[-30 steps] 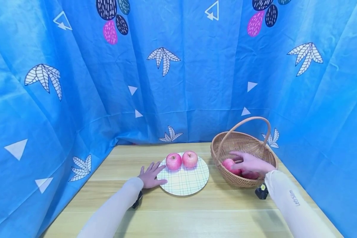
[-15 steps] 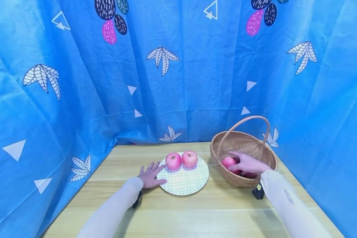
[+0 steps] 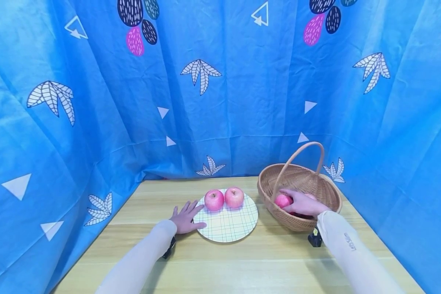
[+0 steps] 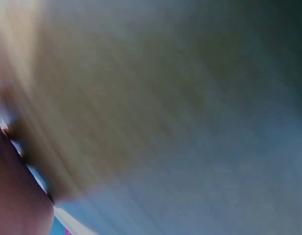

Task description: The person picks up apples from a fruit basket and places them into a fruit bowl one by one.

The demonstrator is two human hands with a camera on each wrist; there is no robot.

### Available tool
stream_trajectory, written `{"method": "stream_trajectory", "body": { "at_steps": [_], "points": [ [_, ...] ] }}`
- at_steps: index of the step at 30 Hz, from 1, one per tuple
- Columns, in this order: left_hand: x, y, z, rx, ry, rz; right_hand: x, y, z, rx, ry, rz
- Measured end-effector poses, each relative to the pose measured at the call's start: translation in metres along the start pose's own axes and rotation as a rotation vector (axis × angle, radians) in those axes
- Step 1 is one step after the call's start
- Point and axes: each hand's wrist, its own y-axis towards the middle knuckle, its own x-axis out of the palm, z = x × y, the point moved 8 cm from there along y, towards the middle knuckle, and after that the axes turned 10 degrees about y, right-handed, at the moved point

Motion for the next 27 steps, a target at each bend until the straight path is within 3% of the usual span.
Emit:
{"method": "stream_trajectory", "body": {
  "at_steps": [12,21,27],
  "points": [
    [-0.004,-0.004,0.003,-0.013,-0.002,0.005,0.005,0.004,-0.002,-0.051,-0.057,0.004],
    [-0.004,-0.005,0.002,-0.017,0.005,0.005,0.011,0.01,0.001,-0.026,0.056,-0.026],
    [-0.002,-0.004,0.002,-0.01,0.006,0.004,0.014,0.013,0.001,-0.066,0.067,-0.006]
  ]
}}
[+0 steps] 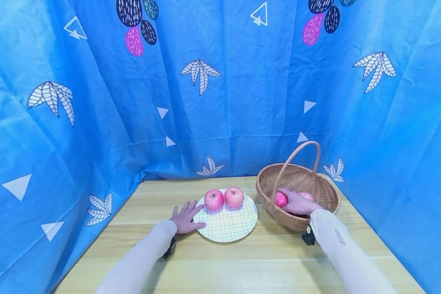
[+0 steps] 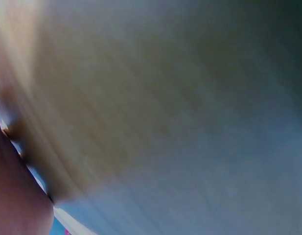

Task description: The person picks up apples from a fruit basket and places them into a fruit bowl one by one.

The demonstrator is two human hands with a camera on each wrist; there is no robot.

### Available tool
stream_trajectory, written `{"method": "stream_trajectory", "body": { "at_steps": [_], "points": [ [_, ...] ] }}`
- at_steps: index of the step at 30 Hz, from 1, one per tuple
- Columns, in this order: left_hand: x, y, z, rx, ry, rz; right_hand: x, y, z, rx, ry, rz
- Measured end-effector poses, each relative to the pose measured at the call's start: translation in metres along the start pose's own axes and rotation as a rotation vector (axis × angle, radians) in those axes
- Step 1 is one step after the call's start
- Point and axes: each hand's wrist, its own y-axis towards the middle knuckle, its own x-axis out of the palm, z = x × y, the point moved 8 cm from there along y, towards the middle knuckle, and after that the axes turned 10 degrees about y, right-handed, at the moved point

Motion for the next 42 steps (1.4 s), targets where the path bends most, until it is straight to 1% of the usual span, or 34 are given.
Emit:
{"method": "stream_trajectory", "body": {
  "at_steps": [2,6,8,14,20,23,27,32,38,42],
  "points": [
    [0.0,0.001,-0.001,-0.001,0.002,0.0,0.0,0.001,0.0,-0.009,-0.005,0.005],
    [0.001,0.001,-0.001,-0.002,0.004,0.003,-0.003,0.003,0.003,0.007,-0.015,0.035],
    [0.0,0.001,-0.001,-0.003,0.004,0.004,-0.003,0.005,0.004,0.018,-0.02,0.047],
    [0.002,-0.001,-0.001,-0.003,0.004,0.004,-0.002,0.007,0.005,0.067,0.012,0.074],
    [0.003,0.0,-0.001,-0.005,-0.015,0.001,-0.005,0.007,0.012,0.127,-0.037,0.115],
    [0.003,-0.001,0.0,0.0,-0.023,0.004,-0.005,0.008,0.011,0.119,-0.037,0.119],
    [0.002,-0.002,0.001,0.0,-0.01,-0.005,-0.004,0.008,0.011,0.117,-0.006,0.126],
    [-0.001,-0.003,0.002,0.0,-0.014,-0.002,-0.005,0.007,0.011,0.126,0.073,0.124],
    [0.004,0.003,-0.002,0.007,-0.008,0.002,-0.006,0.007,0.008,0.114,0.119,0.118],
    [0.005,0.004,-0.003,0.005,-0.002,0.001,-0.006,0.007,0.005,0.095,0.192,0.106]
  ]
}}
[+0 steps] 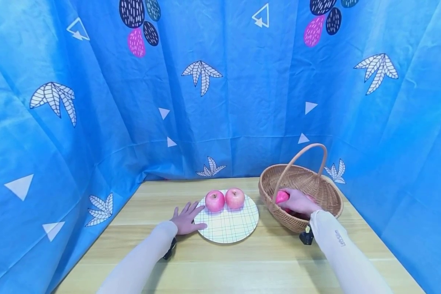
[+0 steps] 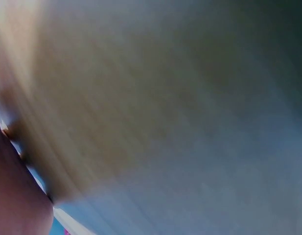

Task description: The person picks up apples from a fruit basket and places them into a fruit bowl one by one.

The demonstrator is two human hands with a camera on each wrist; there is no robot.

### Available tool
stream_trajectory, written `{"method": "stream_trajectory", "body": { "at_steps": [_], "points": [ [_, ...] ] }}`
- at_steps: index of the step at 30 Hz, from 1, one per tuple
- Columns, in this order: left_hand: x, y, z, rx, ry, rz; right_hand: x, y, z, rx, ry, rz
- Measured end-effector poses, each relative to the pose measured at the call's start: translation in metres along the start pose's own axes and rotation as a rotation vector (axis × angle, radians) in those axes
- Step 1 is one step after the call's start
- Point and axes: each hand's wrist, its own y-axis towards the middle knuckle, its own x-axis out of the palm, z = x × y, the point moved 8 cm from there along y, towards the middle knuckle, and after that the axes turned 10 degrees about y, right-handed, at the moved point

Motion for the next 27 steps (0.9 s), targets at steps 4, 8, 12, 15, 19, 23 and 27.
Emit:
{"method": "stream_trajectory", "body": {
  "at_steps": [4,8,12,15,19,23,27],
  "points": [
    [-0.005,-0.004,0.004,0.002,-0.005,0.002,0.002,0.0,0.0,-0.001,0.07,-0.018],
    [-0.007,-0.006,0.006,0.003,-0.005,0.003,0.001,0.0,-0.002,-0.012,0.073,-0.027],
    [-0.005,-0.004,0.003,-0.006,0.003,-0.008,-0.004,0.002,-0.007,-0.031,0.041,-0.022],
    [-0.002,-0.001,0.0,-0.011,0.013,-0.014,-0.008,0.002,-0.009,-0.036,0.015,-0.012],
    [0.002,0.003,-0.003,-0.01,0.015,-0.01,-0.011,0.0,-0.009,-0.026,0.019,-0.021],
    [0.003,0.003,-0.003,-0.004,0.009,-0.004,-0.014,-0.003,-0.009,-0.003,0.018,-0.02],
    [0.0,0.0,-0.001,0.0,0.005,0.0,-0.02,-0.007,-0.009,0.021,0.018,-0.013]
  ]
}}
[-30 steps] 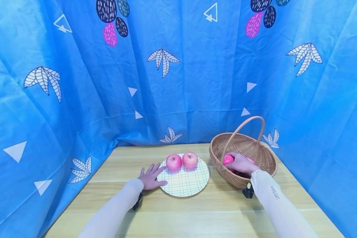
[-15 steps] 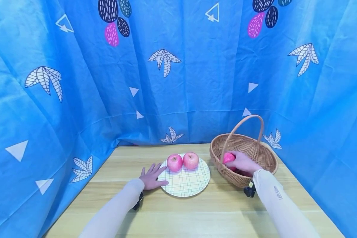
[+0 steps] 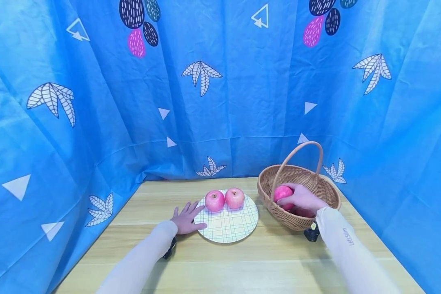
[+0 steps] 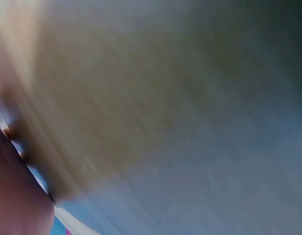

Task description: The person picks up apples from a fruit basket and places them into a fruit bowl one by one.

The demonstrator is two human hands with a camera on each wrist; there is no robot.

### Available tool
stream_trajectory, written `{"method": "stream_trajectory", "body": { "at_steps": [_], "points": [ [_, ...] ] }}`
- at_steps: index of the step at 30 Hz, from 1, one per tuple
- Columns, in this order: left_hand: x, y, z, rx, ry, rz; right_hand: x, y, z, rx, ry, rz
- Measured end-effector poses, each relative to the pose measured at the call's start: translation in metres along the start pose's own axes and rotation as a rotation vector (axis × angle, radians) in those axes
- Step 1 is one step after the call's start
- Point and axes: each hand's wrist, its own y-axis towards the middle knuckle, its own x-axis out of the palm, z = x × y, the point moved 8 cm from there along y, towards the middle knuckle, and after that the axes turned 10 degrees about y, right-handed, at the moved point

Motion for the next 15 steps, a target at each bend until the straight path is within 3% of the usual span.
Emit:
{"method": "stream_trajectory", "body": {
  "at_steps": [7,15],
  "points": [
    [-0.003,-0.002,0.003,0.001,0.006,-0.005,-0.009,-0.007,-0.005,-0.027,-0.053,0.012],
    [0.002,0.003,-0.001,0.001,0.015,0.013,-0.012,-0.021,-0.014,-0.046,0.005,0.001]
  ]
}}
